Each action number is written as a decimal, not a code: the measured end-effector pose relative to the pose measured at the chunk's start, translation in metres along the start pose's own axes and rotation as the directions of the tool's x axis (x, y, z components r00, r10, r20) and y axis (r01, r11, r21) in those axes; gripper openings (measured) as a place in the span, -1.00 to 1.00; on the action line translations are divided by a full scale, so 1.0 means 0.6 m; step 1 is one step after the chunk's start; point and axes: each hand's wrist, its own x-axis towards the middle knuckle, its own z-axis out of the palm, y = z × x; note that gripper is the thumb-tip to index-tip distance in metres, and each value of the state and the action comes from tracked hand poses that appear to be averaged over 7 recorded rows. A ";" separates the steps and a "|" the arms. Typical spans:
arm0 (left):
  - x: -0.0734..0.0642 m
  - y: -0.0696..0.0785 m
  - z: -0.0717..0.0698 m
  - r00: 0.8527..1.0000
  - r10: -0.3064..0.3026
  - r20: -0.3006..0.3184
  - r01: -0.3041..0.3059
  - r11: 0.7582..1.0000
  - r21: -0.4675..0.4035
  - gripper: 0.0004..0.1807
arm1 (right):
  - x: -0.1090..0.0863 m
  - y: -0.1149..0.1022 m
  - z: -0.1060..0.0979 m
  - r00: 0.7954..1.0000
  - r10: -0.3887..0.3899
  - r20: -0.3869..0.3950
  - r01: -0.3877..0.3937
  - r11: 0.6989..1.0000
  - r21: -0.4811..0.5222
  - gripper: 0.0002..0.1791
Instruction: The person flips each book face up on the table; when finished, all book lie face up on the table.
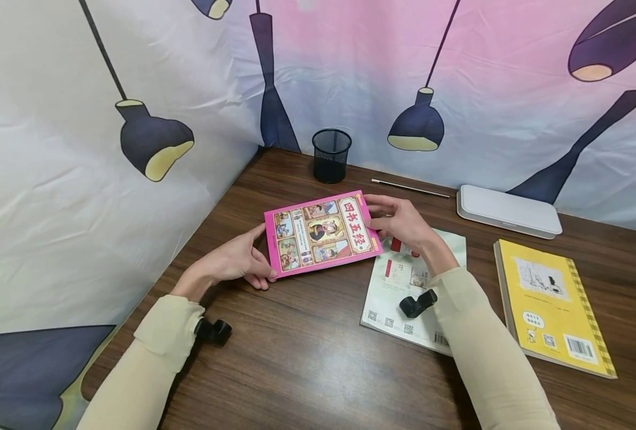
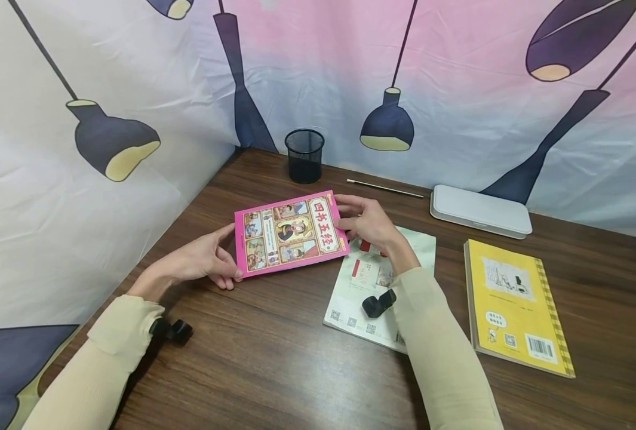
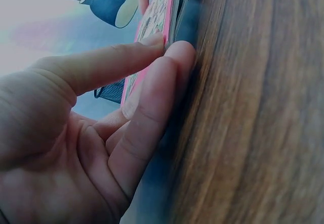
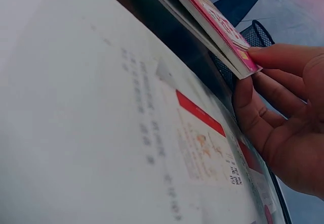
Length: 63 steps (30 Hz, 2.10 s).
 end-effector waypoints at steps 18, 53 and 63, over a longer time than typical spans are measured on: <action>0.008 -0.008 -0.015 0.975 0.035 -0.220 0.002 0.986 0.169 -0.14 | 0.003 0.002 0.001 0.999 0.039 -0.005 -0.039 0.999 -0.016 -0.37; 0.035 -0.011 -0.033 0.935 0.064 -0.349 0.017 0.975 0.223 -0.54 | 0.004 -0.003 0.019 0.996 0.013 -0.091 -0.035 0.967 -0.253 -0.52; 0.040 -0.012 -0.032 0.941 0.066 -0.333 0.009 0.976 0.219 -0.50 | -0.013 -0.002 0.014 0.990 -0.007 -0.143 -0.044 0.934 -0.354 -0.52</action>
